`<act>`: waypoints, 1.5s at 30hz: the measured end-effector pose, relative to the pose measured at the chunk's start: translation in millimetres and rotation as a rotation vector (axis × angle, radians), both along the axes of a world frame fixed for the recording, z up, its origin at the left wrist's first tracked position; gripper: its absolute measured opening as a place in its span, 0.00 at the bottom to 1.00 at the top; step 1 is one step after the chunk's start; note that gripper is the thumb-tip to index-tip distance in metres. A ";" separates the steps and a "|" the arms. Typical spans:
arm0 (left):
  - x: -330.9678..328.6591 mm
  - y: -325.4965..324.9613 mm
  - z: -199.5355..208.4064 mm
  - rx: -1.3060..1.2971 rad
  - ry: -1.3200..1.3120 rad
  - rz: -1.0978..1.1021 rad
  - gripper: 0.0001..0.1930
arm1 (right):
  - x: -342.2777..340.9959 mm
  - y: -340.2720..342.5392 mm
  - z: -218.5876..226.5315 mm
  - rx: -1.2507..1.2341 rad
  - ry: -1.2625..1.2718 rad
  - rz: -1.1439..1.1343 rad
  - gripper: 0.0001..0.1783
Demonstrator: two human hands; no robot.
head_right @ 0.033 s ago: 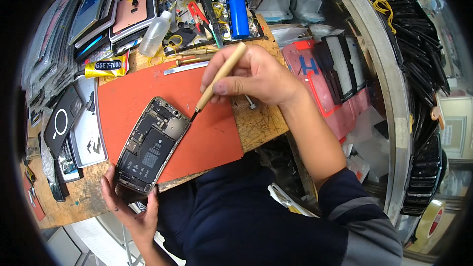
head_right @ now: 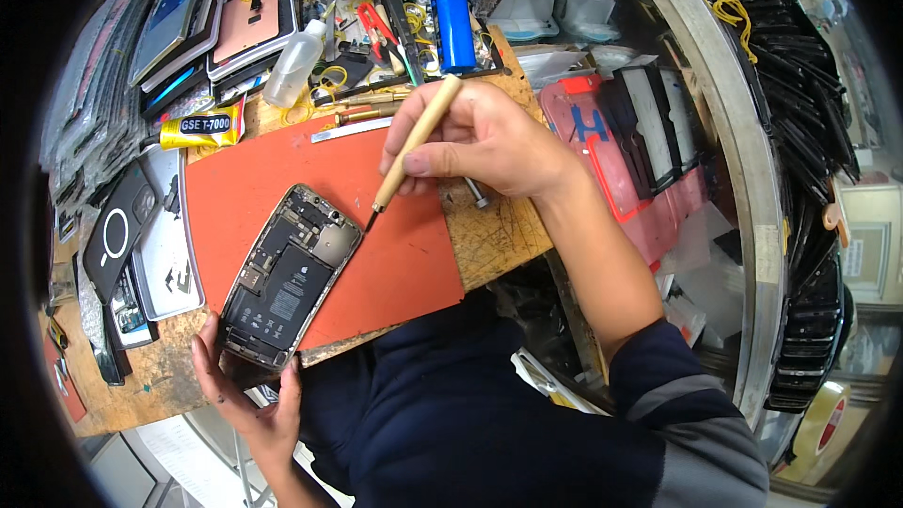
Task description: The person disassembles a smartphone by prying open the back cover and removing the screen assembly. They use a heat gun to soften adhesive, then detach the display and set it aside. The person continues to remove internal components and clean the chassis with a brush.
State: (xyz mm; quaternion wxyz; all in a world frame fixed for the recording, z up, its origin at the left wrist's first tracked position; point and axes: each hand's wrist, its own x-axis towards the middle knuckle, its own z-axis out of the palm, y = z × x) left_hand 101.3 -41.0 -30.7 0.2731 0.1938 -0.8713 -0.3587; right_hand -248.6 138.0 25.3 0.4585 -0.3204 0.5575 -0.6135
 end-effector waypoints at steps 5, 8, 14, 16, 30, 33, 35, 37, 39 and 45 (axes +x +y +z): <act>-2.8 2.2 1.3 0.038 -0.003 0.022 0.58 | 7.2 -11.4 -0.7 0.063 0.043 0.038 0.10; -9.0 0.6 4.1 -0.023 -0.021 0.011 0.57 | -0.6 -16.2 -5.2 0.045 0.084 0.076 0.09; -7.3 -0.2 3.3 0.039 -0.028 0.021 0.58 | -5.5 -18.0 -5.3 0.049 0.063 0.066 0.10; -9.3 -0.8 4.2 0.010 -0.035 0.008 0.57 | -6.2 -17.2 -8.7 0.053 0.085 0.074 0.10; -12.2 -2.1 5.5 0.046 -0.013 0.001 0.59 | 78.9 -35.1 7.8 0.257 -0.124 0.209 0.09; -16.5 -2.9 7.7 0.023 -0.002 -0.017 0.59 | 108.4 -40.6 2.8 0.174 -0.139 0.270 0.08; -18.6 -1.1 9.3 0.036 -0.013 -0.003 0.59 | 118.6 -40.5 1.2 0.083 -0.194 0.191 0.08; -15.7 -2.7 6.3 -0.023 -0.039 0.038 0.58 | 110.8 -44.3 9.5 0.001 -0.112 -0.011 0.08; -19.0 -5.3 9.2 -0.120 -0.068 -0.012 0.56 | 84.8 -32.4 12.5 -0.117 0.057 -0.359 0.10; -6.0 -57.6 49.5 -0.185 0.201 0.115 0.15 | 22.0 -41.1 30.6 0.337 1.557 -0.162 0.12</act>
